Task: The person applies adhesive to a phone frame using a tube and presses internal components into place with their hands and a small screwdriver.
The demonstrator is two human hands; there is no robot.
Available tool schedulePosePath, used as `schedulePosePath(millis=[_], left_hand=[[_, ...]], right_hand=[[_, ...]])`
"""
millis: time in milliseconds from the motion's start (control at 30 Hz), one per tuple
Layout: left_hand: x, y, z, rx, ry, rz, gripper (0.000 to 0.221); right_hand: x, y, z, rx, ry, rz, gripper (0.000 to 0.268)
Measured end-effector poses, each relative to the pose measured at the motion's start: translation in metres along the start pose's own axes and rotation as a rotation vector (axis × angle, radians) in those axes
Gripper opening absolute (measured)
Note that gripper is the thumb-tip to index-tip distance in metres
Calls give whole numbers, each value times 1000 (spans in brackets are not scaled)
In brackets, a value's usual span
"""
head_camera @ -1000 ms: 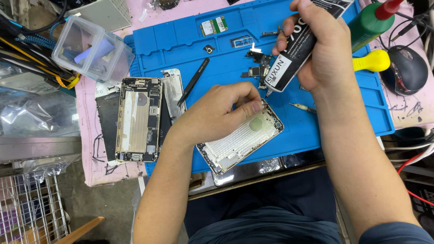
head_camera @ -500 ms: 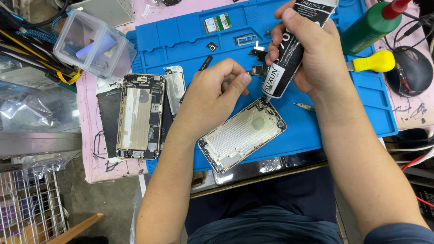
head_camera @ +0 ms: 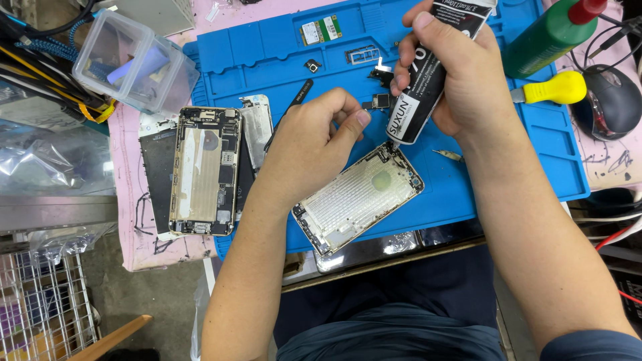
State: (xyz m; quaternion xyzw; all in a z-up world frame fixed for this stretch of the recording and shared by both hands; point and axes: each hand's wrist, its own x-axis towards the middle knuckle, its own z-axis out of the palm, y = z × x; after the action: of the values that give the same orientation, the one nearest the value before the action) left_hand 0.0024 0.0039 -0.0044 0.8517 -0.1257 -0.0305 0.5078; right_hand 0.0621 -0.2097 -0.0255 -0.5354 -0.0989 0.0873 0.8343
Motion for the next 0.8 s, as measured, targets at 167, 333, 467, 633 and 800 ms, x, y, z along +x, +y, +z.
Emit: schedulePosePath(millis=[167, 333, 467, 633, 800], left_hand=[[0, 0, 0, -2, 4, -1, 19], [-1, 0, 0, 16, 13, 15, 19], [-1, 0, 0, 6, 15, 23, 18], [-1, 1, -1, 7, 7, -9, 19], [-1, 1, 0, 22, 14, -11, 19]], right_hand=[[2, 1, 1, -8, -4, 4, 16], [2, 3, 0, -5, -11, -12, 17], [1, 3, -1, 7, -23, -18, 17], [0, 2, -1, 0, -37, -39, 17], [-1, 0, 0, -8, -42, -42, 20]])
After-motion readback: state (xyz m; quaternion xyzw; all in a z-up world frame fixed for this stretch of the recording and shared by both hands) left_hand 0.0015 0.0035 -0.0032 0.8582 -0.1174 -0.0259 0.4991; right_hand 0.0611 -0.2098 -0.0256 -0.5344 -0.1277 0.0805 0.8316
